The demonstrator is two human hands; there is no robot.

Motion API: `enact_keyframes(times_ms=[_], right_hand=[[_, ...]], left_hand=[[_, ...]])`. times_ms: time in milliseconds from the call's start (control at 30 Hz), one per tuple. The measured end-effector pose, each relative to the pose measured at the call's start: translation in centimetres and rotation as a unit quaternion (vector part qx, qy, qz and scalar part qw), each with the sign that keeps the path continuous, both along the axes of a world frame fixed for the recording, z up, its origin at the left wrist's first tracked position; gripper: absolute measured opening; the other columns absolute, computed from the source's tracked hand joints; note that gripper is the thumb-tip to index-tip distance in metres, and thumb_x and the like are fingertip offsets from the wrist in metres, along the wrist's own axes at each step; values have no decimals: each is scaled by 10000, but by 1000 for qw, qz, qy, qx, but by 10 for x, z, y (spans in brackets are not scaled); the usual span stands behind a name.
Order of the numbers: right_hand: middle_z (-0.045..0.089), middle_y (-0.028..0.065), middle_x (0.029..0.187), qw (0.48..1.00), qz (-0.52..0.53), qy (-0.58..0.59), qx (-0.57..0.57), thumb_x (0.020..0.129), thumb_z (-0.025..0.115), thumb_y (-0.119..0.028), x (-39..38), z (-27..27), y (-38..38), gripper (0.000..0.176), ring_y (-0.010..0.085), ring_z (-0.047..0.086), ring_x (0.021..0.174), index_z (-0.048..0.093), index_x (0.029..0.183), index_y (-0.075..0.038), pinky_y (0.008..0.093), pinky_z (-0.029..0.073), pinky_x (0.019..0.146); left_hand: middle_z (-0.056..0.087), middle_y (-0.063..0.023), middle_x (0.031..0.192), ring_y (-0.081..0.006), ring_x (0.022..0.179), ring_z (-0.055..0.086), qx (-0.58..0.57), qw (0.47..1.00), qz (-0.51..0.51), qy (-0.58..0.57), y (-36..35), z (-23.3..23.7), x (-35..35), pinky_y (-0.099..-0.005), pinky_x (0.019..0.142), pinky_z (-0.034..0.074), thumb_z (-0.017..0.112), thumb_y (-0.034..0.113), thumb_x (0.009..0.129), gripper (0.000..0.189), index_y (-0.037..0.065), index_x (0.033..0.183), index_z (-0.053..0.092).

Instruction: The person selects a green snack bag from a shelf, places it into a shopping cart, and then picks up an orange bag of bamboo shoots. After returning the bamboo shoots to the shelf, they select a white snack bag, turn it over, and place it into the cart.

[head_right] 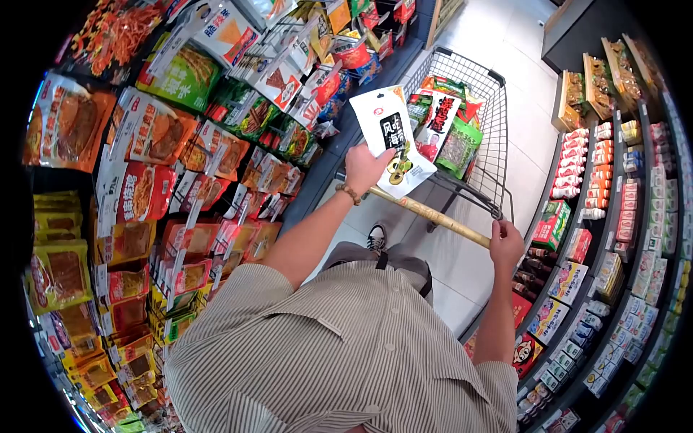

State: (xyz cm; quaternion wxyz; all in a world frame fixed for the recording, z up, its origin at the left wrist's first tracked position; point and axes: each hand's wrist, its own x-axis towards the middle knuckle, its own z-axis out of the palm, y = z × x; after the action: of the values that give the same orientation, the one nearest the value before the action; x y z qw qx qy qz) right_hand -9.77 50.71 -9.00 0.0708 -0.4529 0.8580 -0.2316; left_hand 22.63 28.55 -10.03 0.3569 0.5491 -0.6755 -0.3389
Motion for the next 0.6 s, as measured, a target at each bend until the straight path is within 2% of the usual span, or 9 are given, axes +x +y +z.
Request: enact_keyframes(times_ms=[233, 300, 333, 467, 533, 567, 600], right_hand=[[701, 119, 780, 999, 6, 32, -1, 897, 688, -295, -31, 5, -30, 248, 249, 684, 703, 724, 916, -51, 364, 519, 647], [706, 113, 791, 1000, -4, 11, -5, 897, 688, -297, -55, 1, -28, 247, 239, 688, 712, 729, 926, -55, 359, 523, 659], [711, 106, 802, 1000, -11, 13, -12, 897, 688, -301, -57, -1, -31, 251, 234, 691, 719, 731, 943, -57, 354, 526, 672], [710, 99, 810, 1000, -15, -12, -15, 896, 686, -300, -69, -9, -47, 249, 231, 692, 741, 730, 950, -62, 355, 525, 683], [708, 97, 810, 1000, -10, -4, -15, 893, 688, -297, -89, -11, -46, 242, 231, 690, 744, 731, 945, -65, 356, 524, 683], [706, 95, 811, 1000, -5, 13, -7, 891, 689, -293, -92, -12, -52, 235, 232, 688, 748, 732, 939, -68, 358, 524, 683], [700, 95, 807, 1000, 2, 9, -15, 883, 697, -289, -98, -17, -55, 232, 238, 683, 747, 730, 938, -66, 363, 522, 680]], left_hand=[[737, -171, 815, -304, 712, 725, 8, 1000, 8, 6, -29, 0, -29, -393, 652, 555, 761, 259, 806, 303, -8, 948, 743], [744, -166, 828, -278, 723, 734, 24, 997, 21, 70, -28, 9, -51, -371, 654, 555, 761, 238, 815, 290, -17, 953, 742], [753, -157, 856, -241, 742, 741, 35, 997, 19, 67, -31, 12, -51, -344, 656, 554, 758, 190, 829, 263, -31, 969, 734], [746, -164, 846, -288, 745, 733, 46, 993, 31, 107, -45, 8, -61, -369, 696, 557, 756, 225, 819, 299, -25, 980, 726], [756, -150, 862, -212, 748, 737, 94, 982, 48, 157, -45, 30, -80, -324, 688, 552, 763, 167, 830, 284, -54, 1001, 714], [759, -119, 899, -144, 766, 709, 120, 970, 51, 205, -52, 26, -81, -292, 684, 543, 751, 115, 855, 256, -73, 1022, 707], [754, -106, 920, -132, 778, 696, 127, 961, 51, 240, -59, 23, -83, -287, 690, 541, 740, 102, 866, 240, -74, 1026, 707]])
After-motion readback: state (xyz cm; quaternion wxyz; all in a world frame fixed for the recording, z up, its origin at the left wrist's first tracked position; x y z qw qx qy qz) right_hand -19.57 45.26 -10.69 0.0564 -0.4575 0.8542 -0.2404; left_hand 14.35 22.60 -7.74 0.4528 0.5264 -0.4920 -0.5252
